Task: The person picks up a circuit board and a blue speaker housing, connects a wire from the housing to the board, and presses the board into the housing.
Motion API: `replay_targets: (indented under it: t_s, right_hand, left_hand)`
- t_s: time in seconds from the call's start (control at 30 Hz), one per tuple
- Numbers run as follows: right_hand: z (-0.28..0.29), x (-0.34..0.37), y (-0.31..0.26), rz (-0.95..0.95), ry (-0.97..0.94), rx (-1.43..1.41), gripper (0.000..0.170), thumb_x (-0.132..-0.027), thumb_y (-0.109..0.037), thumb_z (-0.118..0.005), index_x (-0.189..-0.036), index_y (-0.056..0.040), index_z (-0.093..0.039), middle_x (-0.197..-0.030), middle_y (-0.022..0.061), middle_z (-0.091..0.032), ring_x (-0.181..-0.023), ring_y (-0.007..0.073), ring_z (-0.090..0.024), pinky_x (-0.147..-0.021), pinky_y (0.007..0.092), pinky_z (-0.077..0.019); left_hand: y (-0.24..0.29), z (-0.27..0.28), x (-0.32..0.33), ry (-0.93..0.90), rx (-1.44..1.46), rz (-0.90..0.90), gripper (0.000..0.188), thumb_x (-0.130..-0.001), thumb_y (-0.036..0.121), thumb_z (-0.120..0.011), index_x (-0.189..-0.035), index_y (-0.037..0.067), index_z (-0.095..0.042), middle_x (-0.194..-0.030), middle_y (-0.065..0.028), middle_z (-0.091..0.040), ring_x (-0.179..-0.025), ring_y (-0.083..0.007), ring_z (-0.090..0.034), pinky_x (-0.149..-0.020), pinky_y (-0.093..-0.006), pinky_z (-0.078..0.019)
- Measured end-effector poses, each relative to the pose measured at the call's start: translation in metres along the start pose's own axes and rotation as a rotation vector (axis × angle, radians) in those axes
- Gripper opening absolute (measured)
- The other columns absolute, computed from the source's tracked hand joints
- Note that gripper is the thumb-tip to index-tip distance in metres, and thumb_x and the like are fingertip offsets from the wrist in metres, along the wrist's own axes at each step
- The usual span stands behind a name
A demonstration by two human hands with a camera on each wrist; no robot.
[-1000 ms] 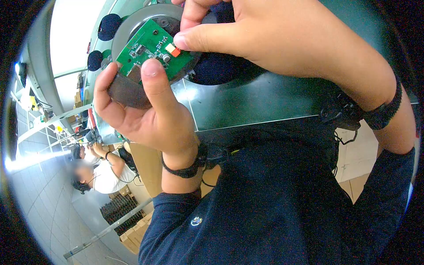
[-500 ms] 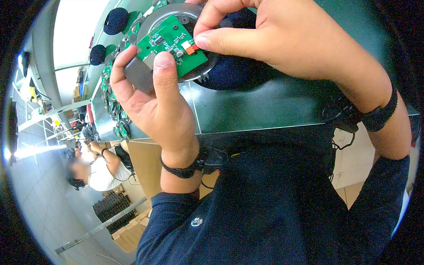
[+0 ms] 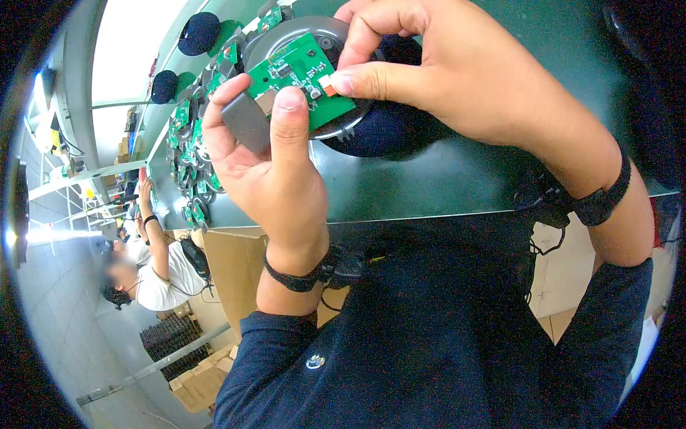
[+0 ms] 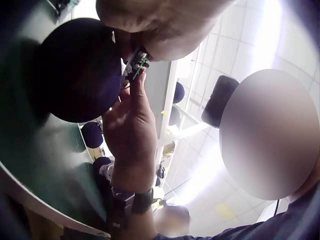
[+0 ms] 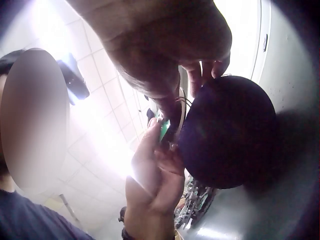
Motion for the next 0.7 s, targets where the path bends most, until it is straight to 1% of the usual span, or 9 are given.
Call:
replay_targets:
  t_s: [0.13, 0.23, 0.27, 0.33, 0.4, 0.47, 0.57, 0.63, 0.7]
  right_hand:
    - [-0.004, 0.003, -0.007, -0.003, 0.107, 0.121, 0.012, -0.088, -0.014, -0.074, -0.087, -0.0044, -0.065, -0.122, 0.0121, -0.062, -0.12, 0.0235, -0.055, -0.105, 0.0382, -0.0386]
    - [0.008, -0.006, 0.007, 0.043, 0.087, -0.029, 0.017, -0.091, -0.017, -0.072, -0.086, -0.004, -0.062, -0.121, 0.0107, -0.064, -0.117, 0.0196, -0.056, -0.105, 0.0366, -0.0399]
    - [0.012, -0.008, 0.018, -0.002, 0.112, -0.134, 0.019, -0.095, -0.02, -0.069, -0.094, -0.0019, -0.063, -0.118, 0.0102, -0.066, -0.115, 0.0179, -0.058, -0.104, 0.0348, -0.0416]
    - [0.019, -0.013, 0.03, -0.029, 0.168, 0.138, 0.026, -0.1, -0.025, -0.063, -0.104, 0.0001, -0.067, -0.115, 0.0085, -0.067, -0.11, 0.0146, -0.059, -0.101, 0.0325, -0.0444]
    - [0.015, -0.016, 0.046, -0.232, 0.051, -0.042, 0.035, -0.104, -0.03, -0.057, -0.115, 0.0021, -0.067, -0.111, 0.0067, -0.069, -0.106, 0.0121, -0.06, -0.099, 0.0308, -0.046]
    - [0.009, -0.021, 0.053, -0.272, -0.028, -0.071, 0.042, -0.107, -0.033, -0.052, -0.123, 0.0031, -0.065, -0.115, 0.007, -0.069, -0.108, 0.0115, -0.06, -0.099, 0.0288, -0.0464]
    - [0.0, -0.032, 0.043, -0.224, 0.005, -0.173, 0.044, -0.107, -0.033, -0.051, -0.128, 0.0041, -0.062, -0.118, 0.0105, -0.069, -0.111, 0.0145, -0.061, -0.101, 0.0299, -0.0471]
    - [-0.008, -0.039, 0.029, -0.179, 0.253, -0.442, 0.041, -0.106, -0.032, -0.053, -0.121, 0.0052, -0.065, -0.111, 0.0096, -0.073, -0.107, 0.0124, -0.062, -0.1, 0.0282, -0.0467]
    - [-0.006, -0.044, 0.023, -0.15, 0.211, -0.424, 0.041, -0.106, -0.03, -0.053, -0.123, 0.0057, -0.064, -0.114, 0.0117, -0.073, -0.109, 0.0133, -0.063, -0.101, 0.0288, -0.0463]
  left_hand:
    - [0.002, 0.0, 0.003, 0.017, -0.018, 0.031, 0.044, -0.092, 0.001, -0.07, -0.13, 0.006, -0.048, -0.102, -0.0059, -0.066, -0.089, -0.0107, -0.062, -0.08, -0.024, -0.0487]
    - [0.003, 0.006, 0.009, 0.08, -0.192, -0.138, 0.042, -0.092, 0.0, -0.068, -0.128, 0.006, -0.047, -0.104, -0.0044, -0.06, -0.084, -0.0092, -0.057, -0.075, -0.0228, -0.046]
    - [0.004, 0.009, 0.014, 0.086, -0.183, -0.149, 0.042, -0.092, 0.0, -0.068, -0.128, 0.006, -0.047, -0.104, -0.0044, -0.06, -0.084, -0.0092, -0.057, -0.075, -0.0228, -0.046]
    - [0.005, 0.014, 0.022, 0.073, -0.168, -0.216, 0.042, -0.092, 0.001, -0.067, -0.129, 0.005, -0.046, -0.109, -0.006, -0.059, -0.089, -0.0097, -0.057, -0.077, -0.0237, -0.0458]
    - [0.009, 0.019, 0.031, 0.066, -0.153, -0.211, 0.04, -0.093, 0.003, -0.066, -0.129, 0.004, -0.048, -0.112, -0.0069, -0.059, -0.093, -0.0103, -0.057, -0.08, -0.0246, -0.0461]
    - [0.01, 0.025, 0.034, 0.057, -0.123, 0.03, 0.039, -0.094, 0.005, -0.066, -0.13, 0.002, -0.051, -0.115, -0.0072, -0.059, -0.096, -0.0109, -0.057, -0.084, -0.0246, -0.0466]
    - [0.012, 0.03, 0.032, 0.089, -0.084, 0.106, 0.038, -0.096, 0.007, -0.064, -0.131, 0.001, -0.053, -0.117, -0.0072, -0.061, -0.103, -0.0122, -0.058, -0.09, -0.027, -0.0481]
    - [0.012, 0.035, 0.029, 0.097, -0.032, 0.19, 0.036, -0.097, 0.007, -0.063, -0.132, 0.001, -0.053, -0.119, -0.0089, -0.063, -0.106, -0.0129, -0.06, -0.092, -0.0282, -0.0493]
    - [0.008, 0.04, 0.024, 0.12, -0.013, 0.195, 0.036, -0.098, 0.007, -0.063, -0.132, 0.001, -0.053, -0.119, -0.009, -0.063, -0.105, -0.0129, -0.06, -0.092, -0.0279, -0.0497]
Point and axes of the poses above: each hand's wrist, its own x-axis away from the middle knuckle, its own z-axis out of the back of the hand, y = z × x, the point moved 2 cm from there along -x, towards the middle knuckle
